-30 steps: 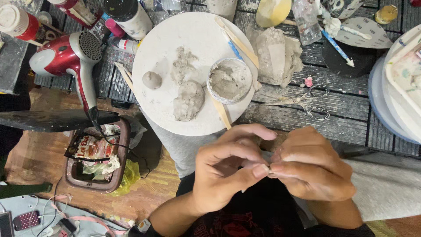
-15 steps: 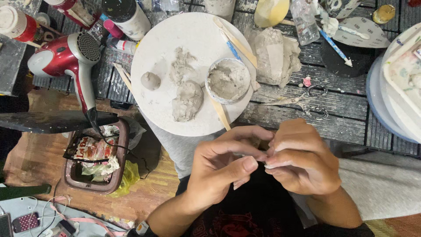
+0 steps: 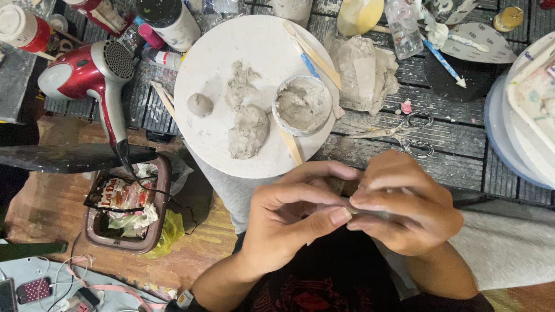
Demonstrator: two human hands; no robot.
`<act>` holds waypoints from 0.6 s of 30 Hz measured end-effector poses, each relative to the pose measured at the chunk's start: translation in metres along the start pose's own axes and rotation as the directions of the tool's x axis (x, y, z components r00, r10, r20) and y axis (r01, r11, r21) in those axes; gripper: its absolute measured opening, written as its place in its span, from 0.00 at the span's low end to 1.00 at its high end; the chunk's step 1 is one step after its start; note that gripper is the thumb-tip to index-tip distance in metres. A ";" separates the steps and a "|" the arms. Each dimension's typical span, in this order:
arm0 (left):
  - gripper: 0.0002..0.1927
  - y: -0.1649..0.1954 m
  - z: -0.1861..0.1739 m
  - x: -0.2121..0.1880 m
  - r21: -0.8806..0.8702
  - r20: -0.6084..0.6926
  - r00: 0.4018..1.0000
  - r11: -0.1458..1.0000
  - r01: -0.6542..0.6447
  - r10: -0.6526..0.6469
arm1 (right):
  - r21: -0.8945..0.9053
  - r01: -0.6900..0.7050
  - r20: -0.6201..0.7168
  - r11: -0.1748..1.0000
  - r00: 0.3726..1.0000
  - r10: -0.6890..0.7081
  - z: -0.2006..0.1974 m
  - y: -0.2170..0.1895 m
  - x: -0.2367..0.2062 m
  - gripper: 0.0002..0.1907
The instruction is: The person shapes a small ball of clay using a wooden sculpting tool. They repeatedly carve and smooth the surface of the clay, rotating it to work on different sides. The person also pinches and rolls small pieces of clay by hand to refine the shape.
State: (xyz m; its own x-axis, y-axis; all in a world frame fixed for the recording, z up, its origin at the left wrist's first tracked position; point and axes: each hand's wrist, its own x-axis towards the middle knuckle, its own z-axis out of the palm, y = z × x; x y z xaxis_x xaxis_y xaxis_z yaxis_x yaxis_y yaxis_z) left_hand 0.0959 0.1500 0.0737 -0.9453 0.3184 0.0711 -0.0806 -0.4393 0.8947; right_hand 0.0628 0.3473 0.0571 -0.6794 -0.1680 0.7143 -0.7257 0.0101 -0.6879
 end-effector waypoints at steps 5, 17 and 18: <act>0.06 0.002 0.000 -0.001 0.150 -0.021 0.997 0.987 -0.065 0.069 | 0.218 -0.147 0.016 0.965 0.989 0.147 0.000 -0.001 -0.003 0.13; 0.10 0.012 -0.008 -0.001 0.353 0.078 0.972 0.906 -0.234 0.220 | 0.442 -0.374 0.165 0.816 0.927 0.336 -0.011 -0.002 -0.019 0.08; 0.09 0.012 -0.009 -0.001 0.355 0.090 0.972 0.905 -0.235 0.217 | 0.441 -0.373 0.169 0.816 0.928 0.333 -0.011 -0.001 -0.020 0.08</act>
State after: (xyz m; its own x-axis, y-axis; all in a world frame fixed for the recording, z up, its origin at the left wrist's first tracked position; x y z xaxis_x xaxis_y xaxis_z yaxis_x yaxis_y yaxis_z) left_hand 0.0931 0.1366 0.0804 -0.9078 0.2902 0.3028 0.2610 -0.1742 0.9495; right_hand 0.0758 0.3616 0.0449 -0.8536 -0.3187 0.4120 -0.2913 -0.3636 -0.8848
